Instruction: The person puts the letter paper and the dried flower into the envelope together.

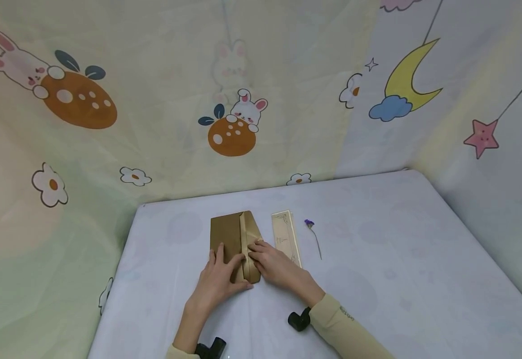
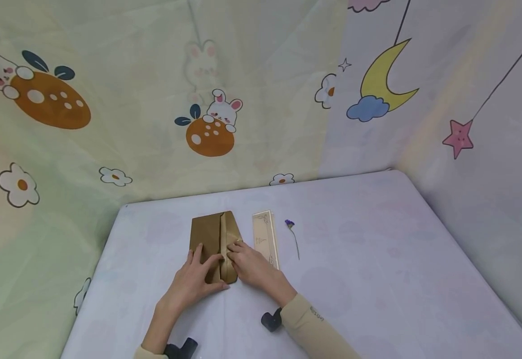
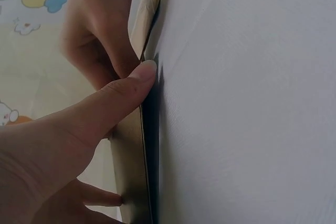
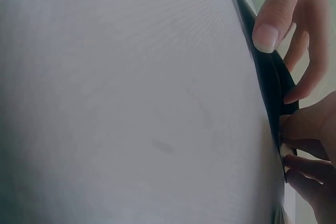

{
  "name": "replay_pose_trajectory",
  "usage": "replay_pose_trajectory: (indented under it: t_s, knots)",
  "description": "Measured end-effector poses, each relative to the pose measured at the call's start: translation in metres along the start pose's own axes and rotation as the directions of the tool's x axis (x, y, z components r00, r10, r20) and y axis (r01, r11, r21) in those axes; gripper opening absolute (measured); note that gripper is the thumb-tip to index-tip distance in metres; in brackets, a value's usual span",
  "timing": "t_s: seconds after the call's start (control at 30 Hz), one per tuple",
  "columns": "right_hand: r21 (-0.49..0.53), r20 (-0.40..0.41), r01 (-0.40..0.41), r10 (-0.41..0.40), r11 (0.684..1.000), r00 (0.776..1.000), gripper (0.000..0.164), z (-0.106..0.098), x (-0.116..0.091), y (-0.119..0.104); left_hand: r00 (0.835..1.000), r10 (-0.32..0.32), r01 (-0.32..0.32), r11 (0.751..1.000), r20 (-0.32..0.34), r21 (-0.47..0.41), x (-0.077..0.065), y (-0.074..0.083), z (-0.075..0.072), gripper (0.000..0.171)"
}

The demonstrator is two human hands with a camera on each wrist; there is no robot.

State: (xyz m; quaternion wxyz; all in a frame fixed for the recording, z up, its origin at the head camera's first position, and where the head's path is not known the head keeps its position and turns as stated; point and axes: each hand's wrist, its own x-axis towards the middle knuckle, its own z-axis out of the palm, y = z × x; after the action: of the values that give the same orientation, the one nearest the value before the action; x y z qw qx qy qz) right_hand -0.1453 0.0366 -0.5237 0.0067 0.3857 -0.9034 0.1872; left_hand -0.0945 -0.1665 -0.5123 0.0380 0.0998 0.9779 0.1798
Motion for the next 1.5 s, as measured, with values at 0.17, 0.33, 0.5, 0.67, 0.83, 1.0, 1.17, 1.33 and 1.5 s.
replay_pose_trajectory:
  t_s: [0.17,0.33,0.5,0.67,0.83,1.0,1.17,1.33,1.5]
  knots:
    - [-0.003,0.004,0.0,0.0,1.0,1.0,0.031,0.0004,0.0003,0.0004,1.0,-0.003,0.003,1.0,0.001,-0.011,0.0,-0.0007,-0.0004,0.077]
    - [-0.008,0.01,-0.004,0.005,1.0,1.0,0.032,0.0003,-0.0003,0.0002,1.0,-0.003,0.003,1.0,-0.011,-0.012,-0.0003,-0.001,-0.0001,0.079]
    - [-0.009,0.011,-0.006,0.006,1.0,1.0,0.032,0.0007,-0.0002,0.0006,0.999,-0.002,0.001,0.999,-0.035,-0.034,-0.0011,-0.0028,-0.0002,0.079]
    - [0.002,0.006,0.013,-0.013,1.0,1.0,0.03,0.0014,-0.0008,0.0005,0.998,-0.001,-0.002,0.998,-0.056,-0.061,-0.0028,-0.0054,-0.0006,0.077]
    - [-0.002,0.003,0.019,-0.019,1.0,1.0,0.029,0.0004,-0.0011,-0.0007,0.999,-0.005,0.001,0.997,-0.054,-0.08,-0.0031,-0.0066,-0.0008,0.076]
    - [-0.012,0.009,0.007,-0.007,1.0,1.0,0.031,-0.0011,-0.0009,-0.0018,0.998,0.002,-0.007,0.997,-0.061,-0.075,-0.0019,-0.0065,-0.0002,0.075]
    - [-0.033,0.005,0.01,-0.01,0.999,1.0,0.027,-0.0017,-0.0002,-0.0024,0.998,-0.001,-0.004,0.997,-0.058,-0.081,-0.0013,-0.006,0.0001,0.075]
    - [-0.036,-0.021,0.009,-0.01,0.999,1.0,0.025,-0.0033,-0.0023,-0.0034,0.999,-0.005,0.001,0.997,-0.053,-0.081,-0.001,-0.007,0.0004,0.075]
    - [-0.053,-0.127,0.021,-0.027,0.998,0.991,0.025,-0.0055,-0.0085,0.0,0.998,0.001,-0.006,0.997,-0.059,-0.081,-0.0011,-0.0073,0.0006,0.074]
